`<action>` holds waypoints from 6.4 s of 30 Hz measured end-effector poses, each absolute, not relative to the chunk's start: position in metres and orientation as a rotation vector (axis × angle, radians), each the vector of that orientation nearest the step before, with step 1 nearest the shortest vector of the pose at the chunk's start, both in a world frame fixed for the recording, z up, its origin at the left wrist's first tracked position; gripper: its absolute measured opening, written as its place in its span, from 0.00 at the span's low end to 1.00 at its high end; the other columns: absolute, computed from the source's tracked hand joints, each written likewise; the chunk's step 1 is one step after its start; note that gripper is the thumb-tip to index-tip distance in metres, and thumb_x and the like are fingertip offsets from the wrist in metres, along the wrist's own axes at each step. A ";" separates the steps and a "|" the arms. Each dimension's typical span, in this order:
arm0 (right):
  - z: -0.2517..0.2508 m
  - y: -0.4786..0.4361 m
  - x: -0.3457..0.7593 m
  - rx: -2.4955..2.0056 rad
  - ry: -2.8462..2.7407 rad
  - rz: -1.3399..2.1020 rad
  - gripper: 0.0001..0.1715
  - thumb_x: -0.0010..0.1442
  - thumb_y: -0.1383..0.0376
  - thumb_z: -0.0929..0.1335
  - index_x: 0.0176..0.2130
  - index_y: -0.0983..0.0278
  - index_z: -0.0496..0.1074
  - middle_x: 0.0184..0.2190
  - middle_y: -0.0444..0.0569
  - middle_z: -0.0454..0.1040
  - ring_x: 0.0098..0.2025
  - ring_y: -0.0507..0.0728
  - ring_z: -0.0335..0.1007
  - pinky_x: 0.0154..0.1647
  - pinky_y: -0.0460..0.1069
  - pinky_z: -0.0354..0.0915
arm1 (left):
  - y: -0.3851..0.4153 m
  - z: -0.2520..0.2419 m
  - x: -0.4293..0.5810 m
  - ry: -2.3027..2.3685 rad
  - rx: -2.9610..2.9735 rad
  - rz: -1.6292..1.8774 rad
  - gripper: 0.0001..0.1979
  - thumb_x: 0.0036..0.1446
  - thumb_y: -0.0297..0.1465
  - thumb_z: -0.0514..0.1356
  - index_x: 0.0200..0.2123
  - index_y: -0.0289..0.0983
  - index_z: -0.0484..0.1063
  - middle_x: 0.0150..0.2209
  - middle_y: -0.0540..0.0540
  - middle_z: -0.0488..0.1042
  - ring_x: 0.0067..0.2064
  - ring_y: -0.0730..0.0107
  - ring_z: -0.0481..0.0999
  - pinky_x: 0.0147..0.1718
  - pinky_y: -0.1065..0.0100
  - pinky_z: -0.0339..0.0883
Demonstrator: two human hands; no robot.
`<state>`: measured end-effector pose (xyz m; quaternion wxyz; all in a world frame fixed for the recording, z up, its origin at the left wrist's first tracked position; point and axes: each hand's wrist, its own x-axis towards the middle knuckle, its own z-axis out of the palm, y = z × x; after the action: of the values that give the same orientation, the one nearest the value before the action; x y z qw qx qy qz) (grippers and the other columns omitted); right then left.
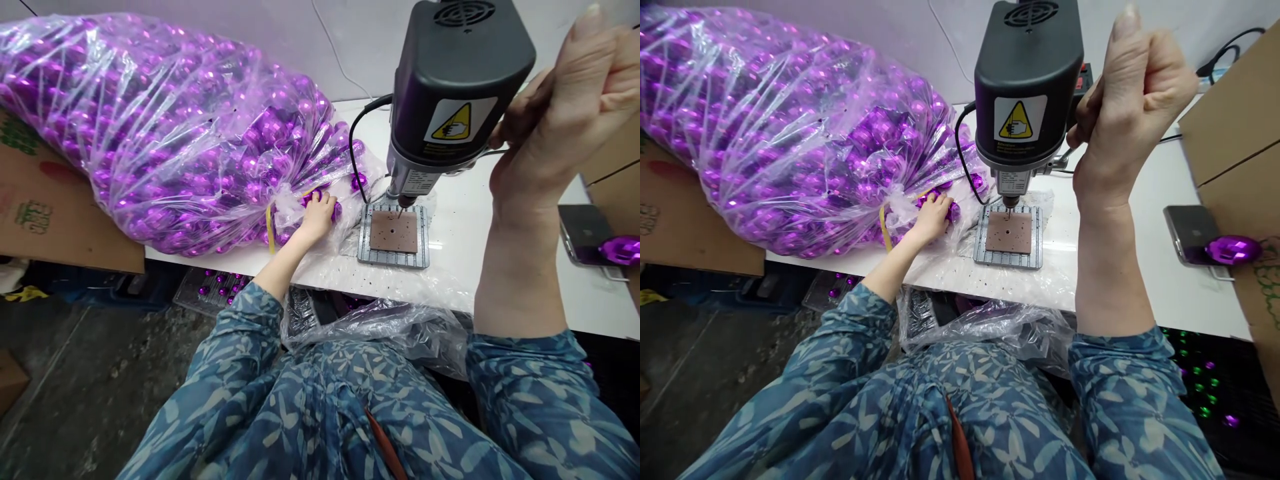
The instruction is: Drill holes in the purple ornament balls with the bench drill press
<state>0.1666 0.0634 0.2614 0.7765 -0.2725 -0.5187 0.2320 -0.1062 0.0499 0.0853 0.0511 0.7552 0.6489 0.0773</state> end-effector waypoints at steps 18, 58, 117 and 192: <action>0.258 0.067 0.169 -0.580 -1.101 0.535 0.44 0.43 0.30 0.72 0.22 0.61 0.51 0.15 0.36 0.52 0.16 0.43 0.53 0.18 0.47 0.45 | 0.014 0.086 -0.092 1.025 1.320 1.227 0.30 0.70 0.55 0.69 0.68 0.49 0.76 0.63 0.40 0.83 0.61 0.52 0.87 0.57 0.49 0.86; 0.250 0.072 0.172 -0.612 -1.144 0.489 0.43 0.46 0.28 0.70 0.26 0.58 0.51 0.16 0.36 0.52 0.16 0.47 0.51 0.17 0.53 0.45 | 0.039 0.017 -0.005 1.262 1.425 1.156 0.29 0.57 0.43 0.82 0.59 0.44 0.83 0.56 0.41 0.87 0.60 0.49 0.84 0.64 0.45 0.79; 0.140 0.056 0.192 -0.422 -1.186 0.083 0.44 0.73 0.43 0.67 0.20 0.65 0.47 0.14 0.40 0.39 0.15 0.45 0.42 0.20 0.48 0.54 | 0.023 0.019 0.010 1.388 1.833 1.122 0.26 0.63 0.40 0.79 0.60 0.45 0.78 0.59 0.40 0.85 0.62 0.48 0.81 0.64 0.45 0.75; 0.243 0.071 0.173 -0.525 -1.108 0.455 0.46 0.49 0.28 0.73 0.26 0.61 0.51 0.15 0.34 0.56 0.16 0.43 0.50 0.16 0.47 0.46 | 0.011 0.065 -0.075 1.178 1.754 1.180 0.32 0.65 0.50 0.73 0.64 0.45 0.69 0.51 0.41 0.84 0.50 0.59 0.87 0.52 0.55 0.82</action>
<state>0.1727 0.0713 0.2434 0.7936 -0.2440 -0.5155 0.2117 -0.0753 0.0115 0.0646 0.3529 0.6781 0.4556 0.4562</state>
